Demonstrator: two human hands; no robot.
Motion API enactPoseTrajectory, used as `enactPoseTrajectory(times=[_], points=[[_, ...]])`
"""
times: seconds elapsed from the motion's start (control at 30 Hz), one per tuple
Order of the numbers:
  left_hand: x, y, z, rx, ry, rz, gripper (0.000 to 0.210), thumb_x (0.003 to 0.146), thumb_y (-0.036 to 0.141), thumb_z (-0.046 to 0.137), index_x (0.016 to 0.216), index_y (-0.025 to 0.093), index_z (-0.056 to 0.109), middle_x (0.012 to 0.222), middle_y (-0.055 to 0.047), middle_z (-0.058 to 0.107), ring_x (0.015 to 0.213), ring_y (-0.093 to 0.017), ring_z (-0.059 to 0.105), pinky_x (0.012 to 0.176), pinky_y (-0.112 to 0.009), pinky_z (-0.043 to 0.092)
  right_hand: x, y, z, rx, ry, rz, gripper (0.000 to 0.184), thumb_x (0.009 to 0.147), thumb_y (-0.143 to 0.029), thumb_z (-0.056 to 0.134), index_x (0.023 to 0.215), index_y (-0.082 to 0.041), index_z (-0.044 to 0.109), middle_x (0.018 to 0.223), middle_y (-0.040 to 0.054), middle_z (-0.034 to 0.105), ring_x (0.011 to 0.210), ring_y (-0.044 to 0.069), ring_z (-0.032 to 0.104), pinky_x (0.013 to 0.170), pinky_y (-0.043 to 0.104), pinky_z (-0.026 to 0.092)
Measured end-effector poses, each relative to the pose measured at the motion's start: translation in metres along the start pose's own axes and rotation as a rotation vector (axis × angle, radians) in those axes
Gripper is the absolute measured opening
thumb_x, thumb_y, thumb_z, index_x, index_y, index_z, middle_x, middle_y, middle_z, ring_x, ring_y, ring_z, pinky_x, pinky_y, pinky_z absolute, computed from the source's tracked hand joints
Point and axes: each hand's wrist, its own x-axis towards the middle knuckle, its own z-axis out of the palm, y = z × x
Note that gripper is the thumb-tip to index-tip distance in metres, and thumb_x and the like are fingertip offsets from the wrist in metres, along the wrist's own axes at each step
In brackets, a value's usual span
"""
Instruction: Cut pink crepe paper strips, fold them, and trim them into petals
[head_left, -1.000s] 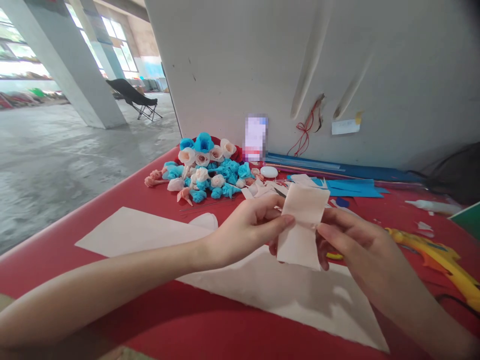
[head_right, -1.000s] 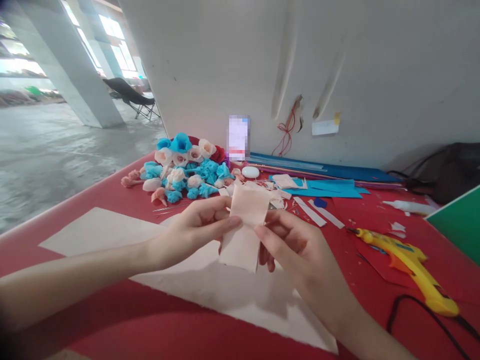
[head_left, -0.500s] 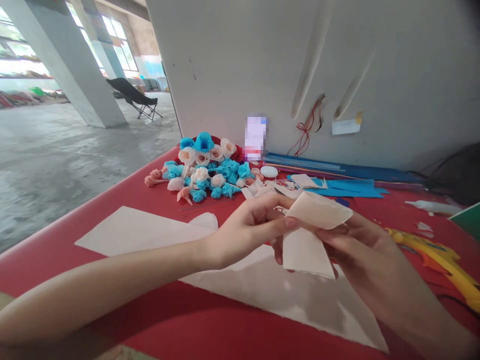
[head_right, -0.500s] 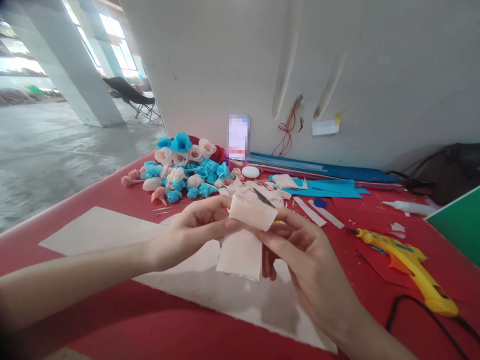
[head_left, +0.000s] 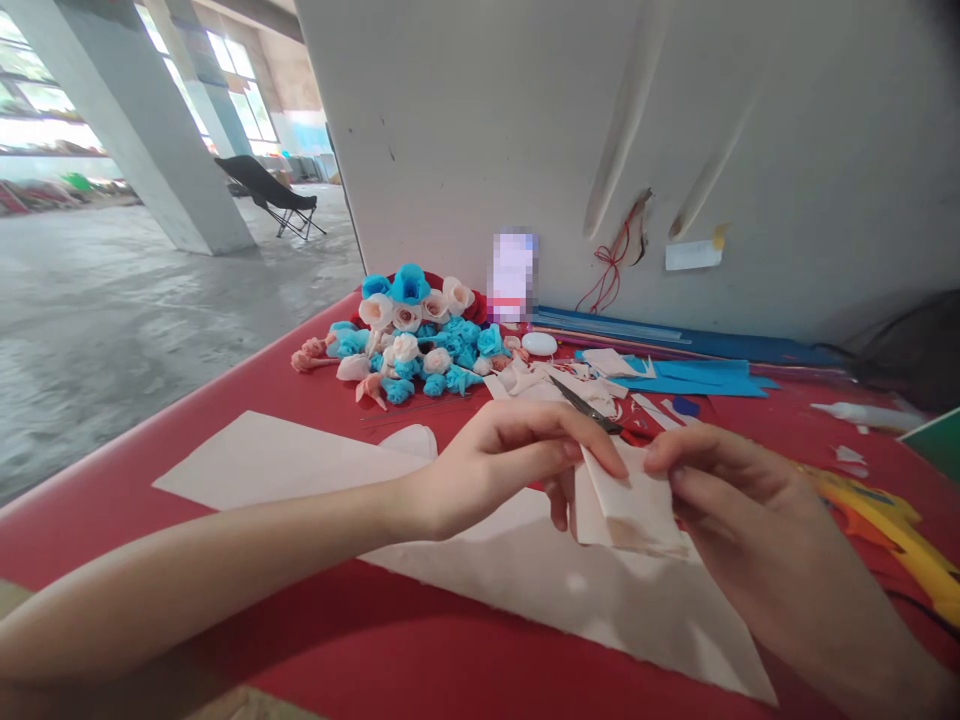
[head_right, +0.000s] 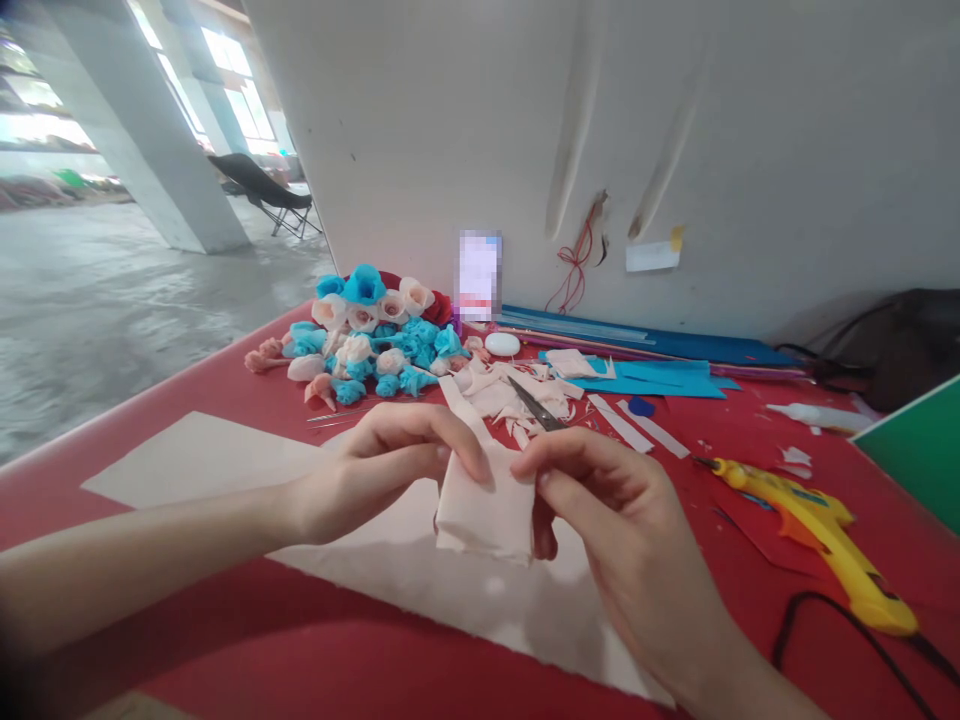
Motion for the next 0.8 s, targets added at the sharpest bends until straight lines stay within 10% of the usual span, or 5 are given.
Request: enactPoseTrajectory(times=[0.27, 0.47, 0.8], points=[[0.0, 0.006, 0.001, 0.119, 0.002, 0.0, 0.027, 0.079, 0.003, 0.041, 0.071, 0.013, 0.065, 0.073, -0.002, 0.061, 0.058, -0.008, 0.057, 0.058, -0.02, 0.048, -0.002, 0.005, -0.003, -0.06, 0.034, 0.0, 0.006, 0.074, -0.036, 0.067, 0.071, -0.031, 0.067, 0.064, -0.0008, 0.061, 0.054, 0.014, 0.056, 0.051, 0.028, 0.046], [0.0, -0.002, 0.002, 0.014, 0.007, 0.032, 0.019, 0.086, 0.013, 0.044, 0.104, 0.018, 0.046, 0.065, 0.004, 0.052, 0.052, -0.007, 0.053, 0.052, -0.018, 0.046, -0.001, 0.001, 0.005, 0.002, 0.047, 0.063, 0.024, 0.076, -0.034, 0.065, 0.1, -0.034, 0.06, 0.056, -0.0058, 0.057, 0.046, 0.01, 0.048, 0.049, 0.024, 0.041], [0.001, -0.004, 0.004, 0.314, 0.101, 0.195, 0.006, 0.085, 0.01, 0.046, 0.084, 0.017, 0.046, 0.076, 0.001, 0.052, 0.06, -0.005, 0.053, 0.055, -0.015, 0.046, 0.0, 0.002, 0.005, -0.094, 0.118, -0.018, 0.033, 0.075, -0.035, 0.065, 0.103, -0.027, 0.05, 0.055, -0.0056, 0.057, 0.045, 0.01, 0.05, 0.043, 0.02, 0.04]])
